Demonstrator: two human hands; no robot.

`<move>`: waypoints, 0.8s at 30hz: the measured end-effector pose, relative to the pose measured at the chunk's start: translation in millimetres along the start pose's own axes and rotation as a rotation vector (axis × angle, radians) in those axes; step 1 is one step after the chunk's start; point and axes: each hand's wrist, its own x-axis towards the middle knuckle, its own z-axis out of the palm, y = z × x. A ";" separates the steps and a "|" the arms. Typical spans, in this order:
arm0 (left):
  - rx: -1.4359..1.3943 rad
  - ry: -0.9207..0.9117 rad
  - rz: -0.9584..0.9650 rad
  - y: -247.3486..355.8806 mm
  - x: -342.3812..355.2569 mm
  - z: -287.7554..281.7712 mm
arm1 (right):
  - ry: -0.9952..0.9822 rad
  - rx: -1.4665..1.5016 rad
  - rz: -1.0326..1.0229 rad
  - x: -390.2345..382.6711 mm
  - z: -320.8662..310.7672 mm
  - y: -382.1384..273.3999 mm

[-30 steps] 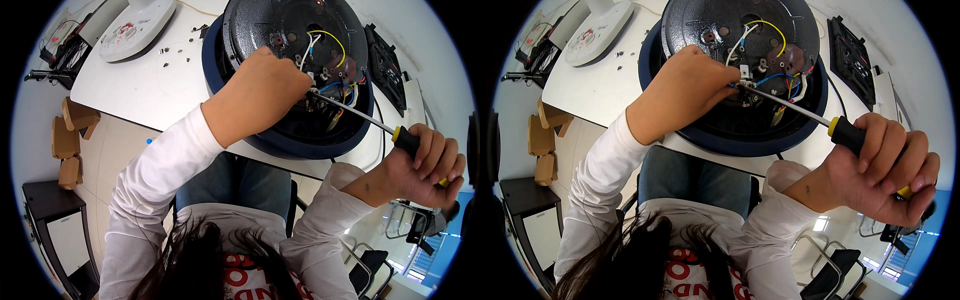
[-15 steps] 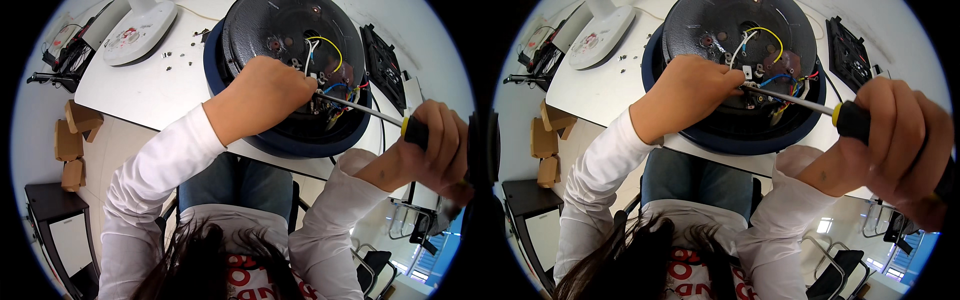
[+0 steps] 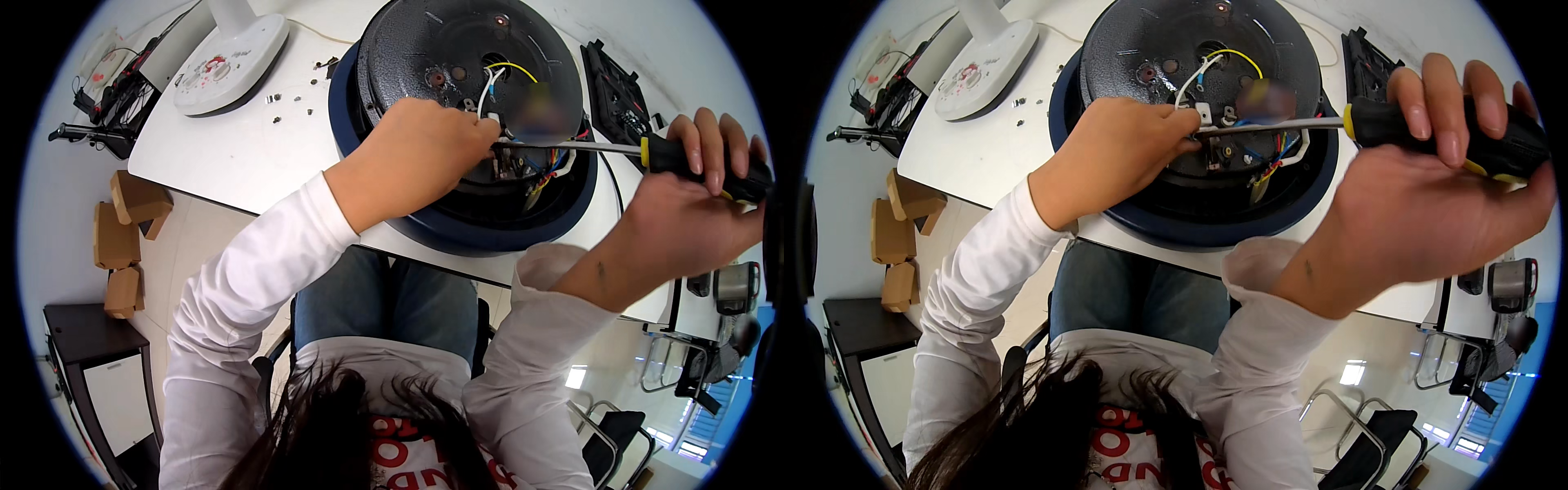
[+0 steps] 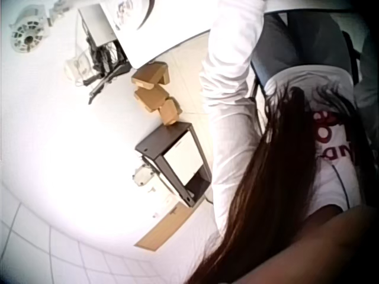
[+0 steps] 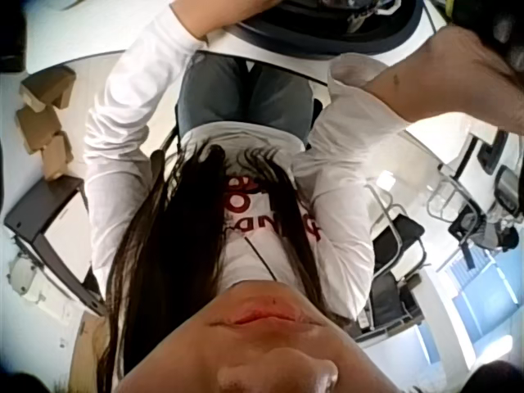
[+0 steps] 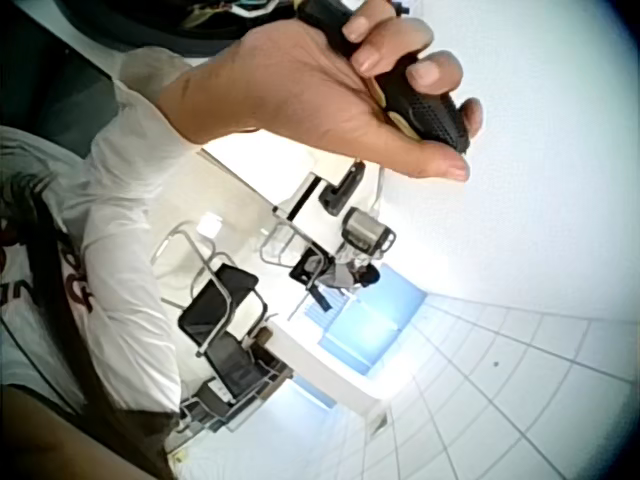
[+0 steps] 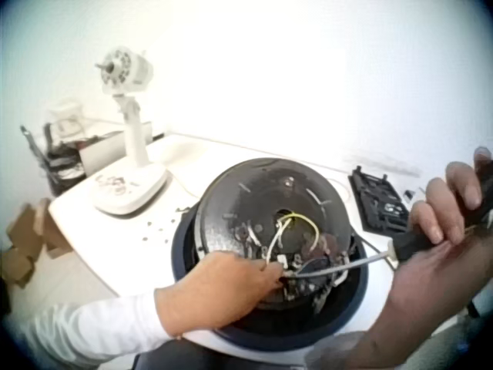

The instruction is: The person uses a screwdriver to tighten screws on the internal wiring of a disassembled circular appliance base. They repeatedly adjust wires and fasten components while holding the device steady with the other hand.

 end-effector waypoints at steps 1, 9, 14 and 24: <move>-0.002 0.003 0.002 -0.3 -0.1 0.6 | 0.009 0.003 0.006 0.9 -0.8 0.3; -0.003 -0.093 0.013 4.1 2.1 -5.1 | 0.069 -0.008 0.035 8.5 -1.4 -1.8; 0.001 -0.107 -0.039 7.1 8.0 -9.4 | 0.222 -0.075 -0.057 9.4 5.3 4.1; -0.301 0.056 -0.295 -5.7 -9.4 -40.6 | 0.319 -0.509 -0.292 -37.6 41.9 9.5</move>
